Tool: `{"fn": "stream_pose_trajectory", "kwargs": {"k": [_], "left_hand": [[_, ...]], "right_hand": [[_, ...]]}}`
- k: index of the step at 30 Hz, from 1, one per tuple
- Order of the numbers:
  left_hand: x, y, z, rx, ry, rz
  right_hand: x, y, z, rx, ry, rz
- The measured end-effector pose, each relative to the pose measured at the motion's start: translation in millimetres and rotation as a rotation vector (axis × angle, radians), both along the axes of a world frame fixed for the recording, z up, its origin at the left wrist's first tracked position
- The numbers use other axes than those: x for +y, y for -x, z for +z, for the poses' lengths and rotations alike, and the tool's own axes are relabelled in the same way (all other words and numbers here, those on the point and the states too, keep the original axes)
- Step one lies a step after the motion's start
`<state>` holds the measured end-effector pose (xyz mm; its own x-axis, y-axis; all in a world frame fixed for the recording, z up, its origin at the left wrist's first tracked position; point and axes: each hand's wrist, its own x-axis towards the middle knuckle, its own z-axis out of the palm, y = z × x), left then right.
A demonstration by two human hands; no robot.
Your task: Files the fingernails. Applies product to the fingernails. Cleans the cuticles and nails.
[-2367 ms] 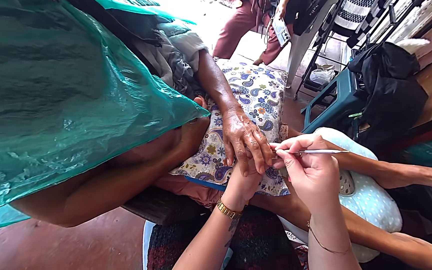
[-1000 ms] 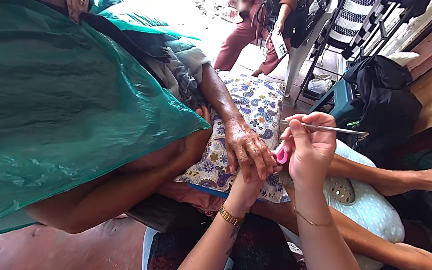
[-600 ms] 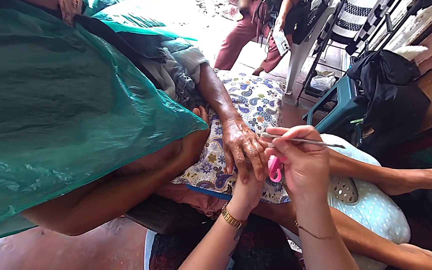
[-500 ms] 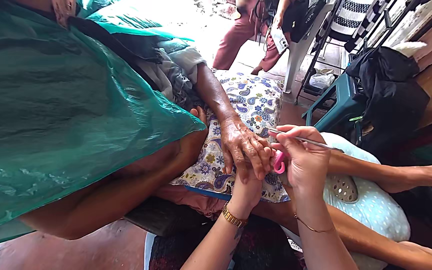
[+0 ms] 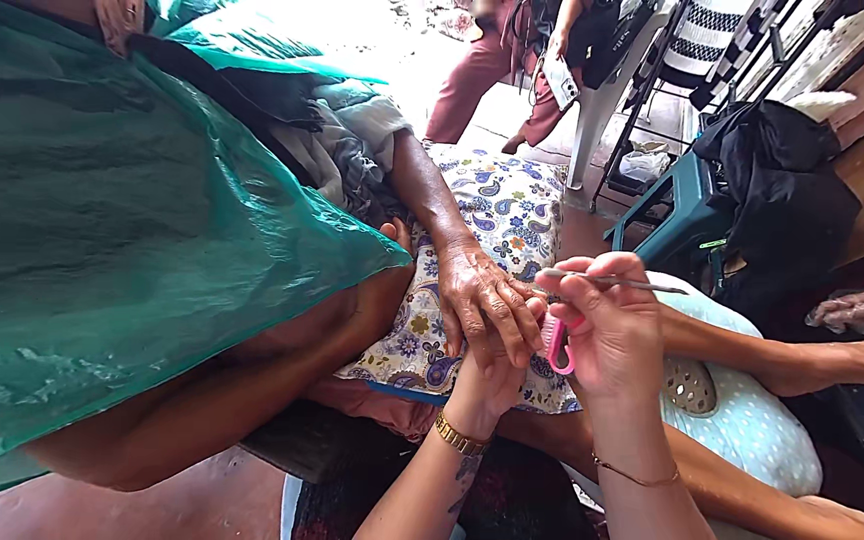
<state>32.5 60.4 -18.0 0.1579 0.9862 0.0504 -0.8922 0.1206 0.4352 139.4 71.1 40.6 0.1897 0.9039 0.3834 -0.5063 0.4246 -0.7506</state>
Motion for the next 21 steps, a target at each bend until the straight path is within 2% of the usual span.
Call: {"fn": "stream_pose_trajectory", "kwargs": {"k": [5, 10, 14, 21], "left_hand": [[2.9, 0.3, -4.4, -0.048, -0.001, -0.032], [-0.3, -0.3, -1.3, -0.01, 0.068, -0.027], [-1.0, 0.4, -3.5, -0.003, 0.045, -0.014], [-1.8, 0.6, -4.1, 0.003, 0.041, -0.009]], "right_hand": [[1.4, -16.1, -12.8, -0.203, -0.009, -0.215], [-18.3, -23.7, -28.7, -0.184, 0.045, -0.07], [-24.4, -23.3, -32.2, -0.141, 0.045, -0.055], [-23.9, -24.9, -32.0, -0.218, -0.008, -0.048]]}}
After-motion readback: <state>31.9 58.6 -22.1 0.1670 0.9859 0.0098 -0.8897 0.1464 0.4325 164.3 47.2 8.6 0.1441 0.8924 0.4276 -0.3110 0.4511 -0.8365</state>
